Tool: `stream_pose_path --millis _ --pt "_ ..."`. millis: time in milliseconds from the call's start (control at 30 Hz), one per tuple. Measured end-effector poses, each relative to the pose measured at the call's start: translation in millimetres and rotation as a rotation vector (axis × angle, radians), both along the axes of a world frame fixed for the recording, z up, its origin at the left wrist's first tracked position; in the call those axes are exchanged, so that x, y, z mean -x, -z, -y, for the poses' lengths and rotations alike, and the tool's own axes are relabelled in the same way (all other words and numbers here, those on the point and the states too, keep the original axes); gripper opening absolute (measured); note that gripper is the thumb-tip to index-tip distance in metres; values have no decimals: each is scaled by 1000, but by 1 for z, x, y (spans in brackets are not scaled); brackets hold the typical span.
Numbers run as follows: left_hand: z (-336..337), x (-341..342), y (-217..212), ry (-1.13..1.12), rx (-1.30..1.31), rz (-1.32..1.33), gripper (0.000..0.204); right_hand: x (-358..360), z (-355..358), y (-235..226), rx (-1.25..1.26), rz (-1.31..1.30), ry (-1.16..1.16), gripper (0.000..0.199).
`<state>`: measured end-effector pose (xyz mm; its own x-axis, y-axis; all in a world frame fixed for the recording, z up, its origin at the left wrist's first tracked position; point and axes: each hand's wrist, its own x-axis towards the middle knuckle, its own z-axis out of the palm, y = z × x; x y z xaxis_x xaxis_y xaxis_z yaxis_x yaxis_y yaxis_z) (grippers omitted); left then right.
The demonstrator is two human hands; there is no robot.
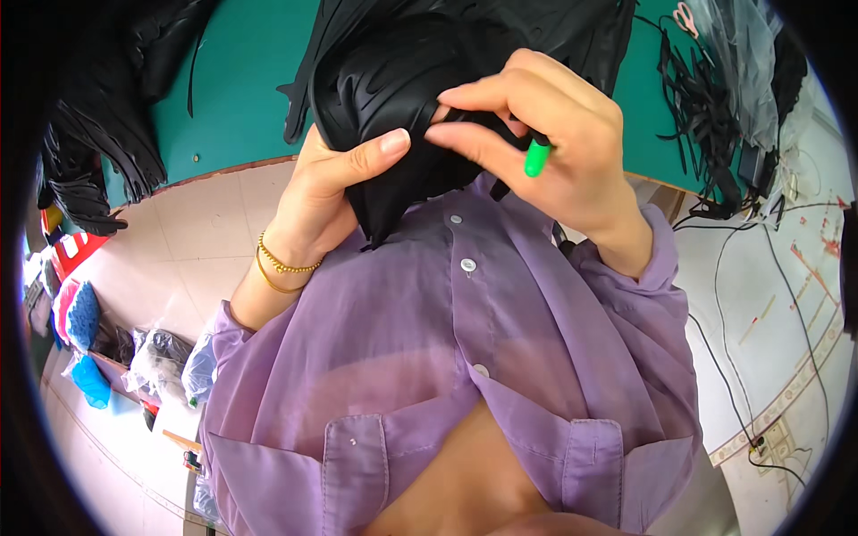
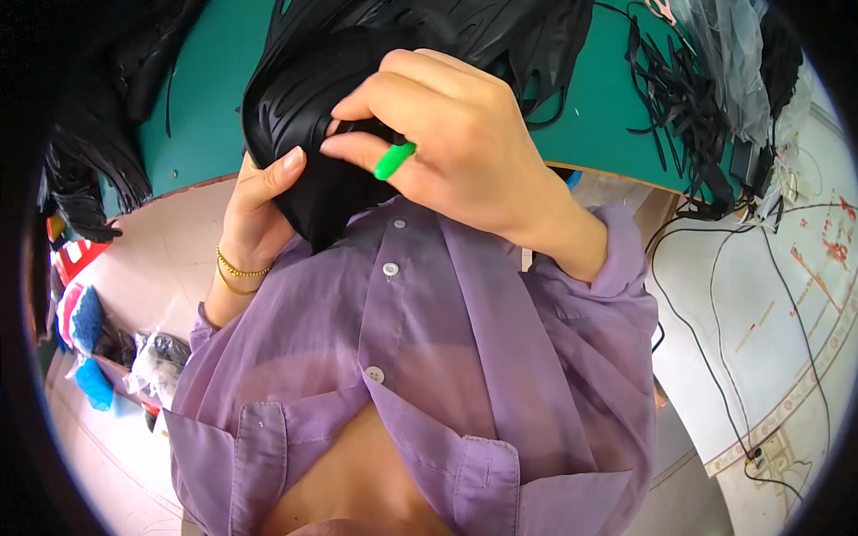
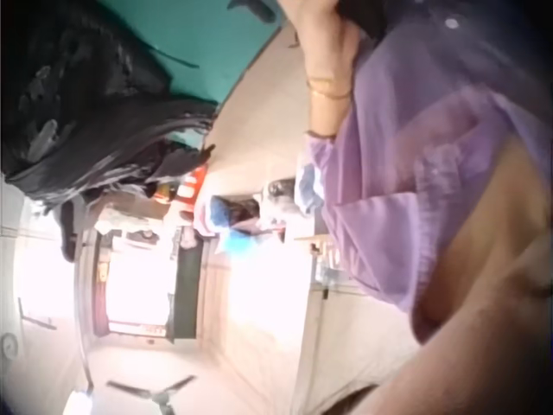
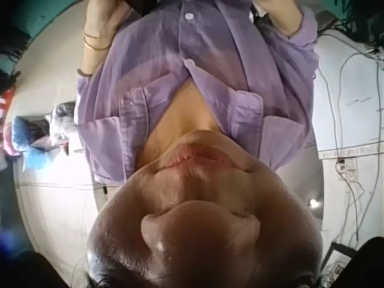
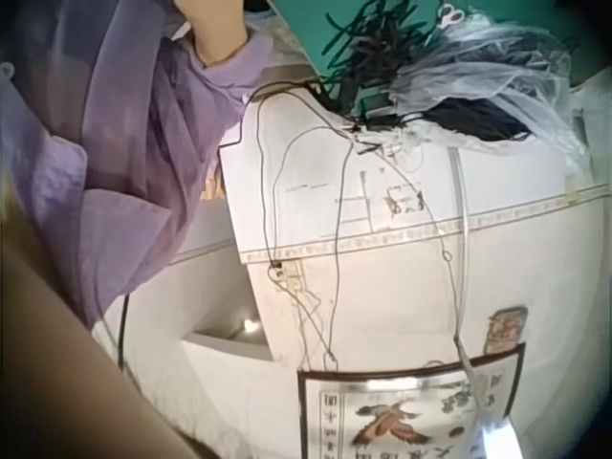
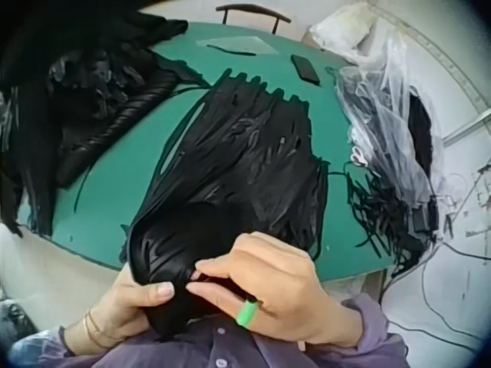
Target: The person picks up pre-cut sheets from a table and removes cutouts from the slits using a pointed tool and fingers.
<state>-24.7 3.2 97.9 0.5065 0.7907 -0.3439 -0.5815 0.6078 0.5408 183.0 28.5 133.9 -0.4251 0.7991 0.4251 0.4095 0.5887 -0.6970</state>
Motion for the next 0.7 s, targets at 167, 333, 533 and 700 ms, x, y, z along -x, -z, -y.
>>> stream_pose_path --millis 167,333,533,700 --pt "5 -1 3 -43 87 -28 33 -3 3 -4 206 -177 240 8" --pt "6 -1 5 -42 105 32 33 -7 1 -10 126 -20 55 15" --pt "3 -4 2 -15 14 -81 32 1 6 1 -27 191 33 20" --pt "2 -10 4 -104 41 -256 34 -9 -5 -4 48 -41 185 11"
